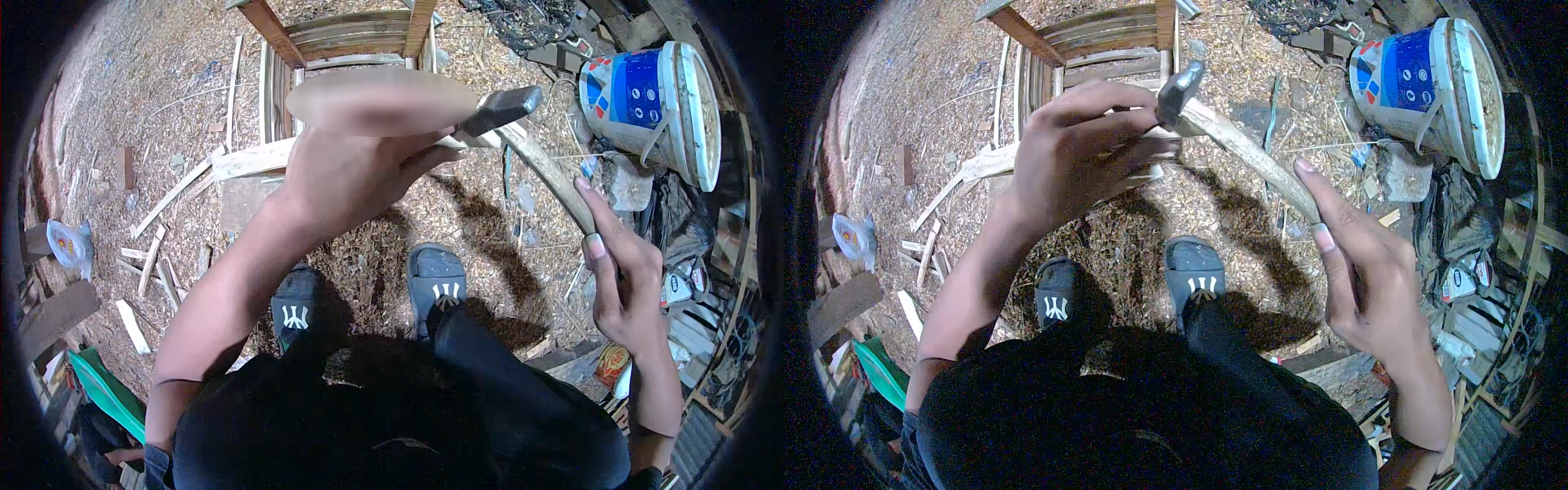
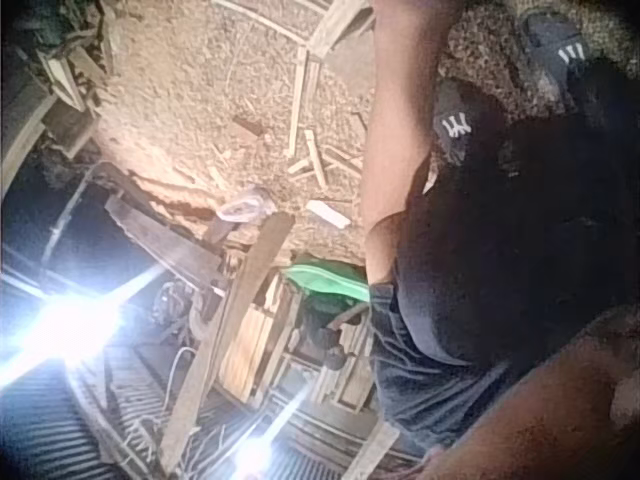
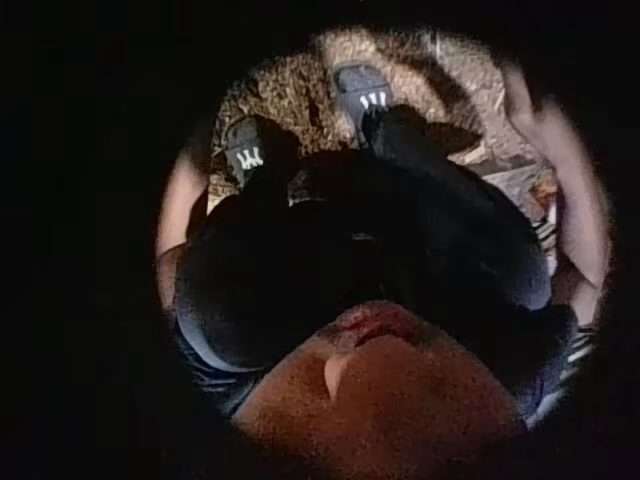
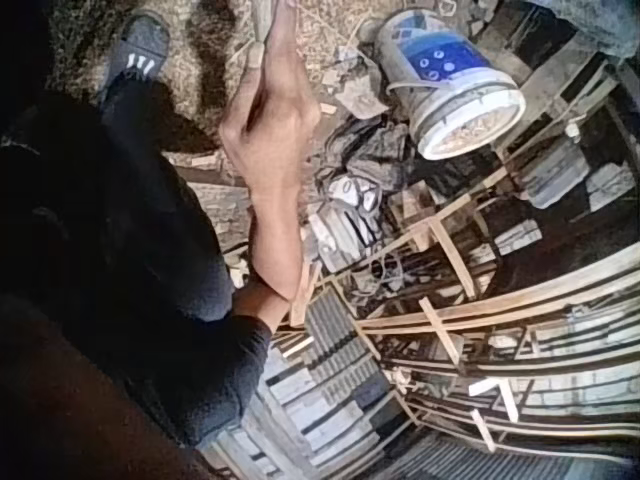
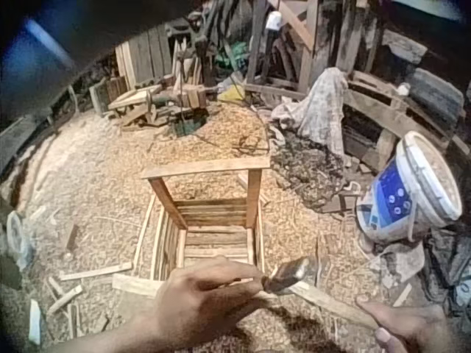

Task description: Assembling a small wooden structure using a hammer and nails in a woodworking shop.

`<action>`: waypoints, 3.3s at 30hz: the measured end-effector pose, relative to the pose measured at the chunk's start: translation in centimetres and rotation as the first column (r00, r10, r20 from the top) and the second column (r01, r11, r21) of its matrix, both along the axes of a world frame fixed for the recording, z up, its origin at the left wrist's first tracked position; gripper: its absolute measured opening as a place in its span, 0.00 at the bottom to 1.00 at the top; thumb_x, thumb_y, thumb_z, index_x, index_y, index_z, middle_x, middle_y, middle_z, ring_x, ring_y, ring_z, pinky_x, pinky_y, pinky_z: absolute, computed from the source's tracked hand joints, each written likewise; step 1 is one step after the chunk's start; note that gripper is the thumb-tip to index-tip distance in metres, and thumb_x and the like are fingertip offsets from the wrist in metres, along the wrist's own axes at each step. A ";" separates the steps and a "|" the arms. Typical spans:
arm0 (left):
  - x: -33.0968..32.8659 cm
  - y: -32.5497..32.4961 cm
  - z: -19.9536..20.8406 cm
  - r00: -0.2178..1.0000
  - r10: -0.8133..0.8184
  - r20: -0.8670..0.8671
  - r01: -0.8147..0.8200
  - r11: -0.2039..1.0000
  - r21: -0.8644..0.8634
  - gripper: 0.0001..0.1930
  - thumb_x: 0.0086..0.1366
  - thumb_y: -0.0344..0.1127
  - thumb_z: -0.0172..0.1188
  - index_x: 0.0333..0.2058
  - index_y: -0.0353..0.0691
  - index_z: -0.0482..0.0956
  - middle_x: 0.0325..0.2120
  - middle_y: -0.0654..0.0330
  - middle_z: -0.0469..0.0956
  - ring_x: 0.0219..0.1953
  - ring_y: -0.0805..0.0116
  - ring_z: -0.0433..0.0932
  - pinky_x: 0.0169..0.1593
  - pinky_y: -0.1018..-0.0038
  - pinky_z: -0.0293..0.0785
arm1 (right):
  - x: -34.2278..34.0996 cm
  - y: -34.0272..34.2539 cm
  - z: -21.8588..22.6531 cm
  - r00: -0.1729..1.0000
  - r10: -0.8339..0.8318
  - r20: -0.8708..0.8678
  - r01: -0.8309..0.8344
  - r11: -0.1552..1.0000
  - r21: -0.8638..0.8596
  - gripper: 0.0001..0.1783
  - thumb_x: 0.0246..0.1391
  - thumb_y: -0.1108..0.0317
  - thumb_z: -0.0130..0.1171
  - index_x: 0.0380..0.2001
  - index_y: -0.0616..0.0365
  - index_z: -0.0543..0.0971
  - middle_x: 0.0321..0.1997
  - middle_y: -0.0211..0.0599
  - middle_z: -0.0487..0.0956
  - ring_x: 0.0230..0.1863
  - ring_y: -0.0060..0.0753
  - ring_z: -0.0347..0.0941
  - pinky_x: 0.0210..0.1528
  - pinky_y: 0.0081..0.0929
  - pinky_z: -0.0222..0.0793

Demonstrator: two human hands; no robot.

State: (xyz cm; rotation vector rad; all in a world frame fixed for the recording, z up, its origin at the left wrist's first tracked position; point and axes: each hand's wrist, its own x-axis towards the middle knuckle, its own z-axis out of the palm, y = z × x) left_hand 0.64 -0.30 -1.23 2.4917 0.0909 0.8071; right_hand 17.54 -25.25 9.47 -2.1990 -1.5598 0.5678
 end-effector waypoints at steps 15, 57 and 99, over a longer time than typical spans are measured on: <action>-1.0 -0.3 -0.2 0.988 0.013 -0.152 -0.013 1.000 0.001 0.21 0.56 0.34 0.73 0.49 0.45 0.82 0.43 0.60 0.84 0.34 0.59 0.82 0.37 0.67 0.82 | -0.1 0.2 -0.3 0.999 -0.037 0.023 0.037 0.999 0.018 0.26 0.66 0.73 0.48 0.66 0.63 0.71 0.28 0.45 0.79 0.23 0.24 0.66 0.33 0.25 0.66; -0.8 -1.2 0.1 0.896 0.167 -0.411 -0.116 0.983 0.145 0.13 0.64 0.42 0.64 0.46 0.51 0.82 0.36 0.64 0.80 0.33 0.63 0.83 0.34 0.67 0.82 | 0.2 0.4 -0.1 0.992 0.098 0.080 -0.095 0.995 -0.037 0.27 0.63 0.80 0.46 0.67 0.67 0.68 0.62 0.50 0.78 0.29 0.26 0.74 0.37 0.26 0.72; -0.2 0.4 1.2 0.969 -0.104 -0.224 0.046 0.967 -0.252 0.19 0.54 0.27 0.72 0.47 0.42 0.86 0.40 0.55 0.86 0.39 0.61 0.86 0.45 0.68 0.81 | 0.5 -0.2 -0.9 0.996 -0.063 -0.057 0.068 0.995 0.077 0.26 0.69 0.70 0.46 0.68 0.62 0.69 0.19 0.27 0.68 0.19 0.18 0.61 0.27 0.20 0.58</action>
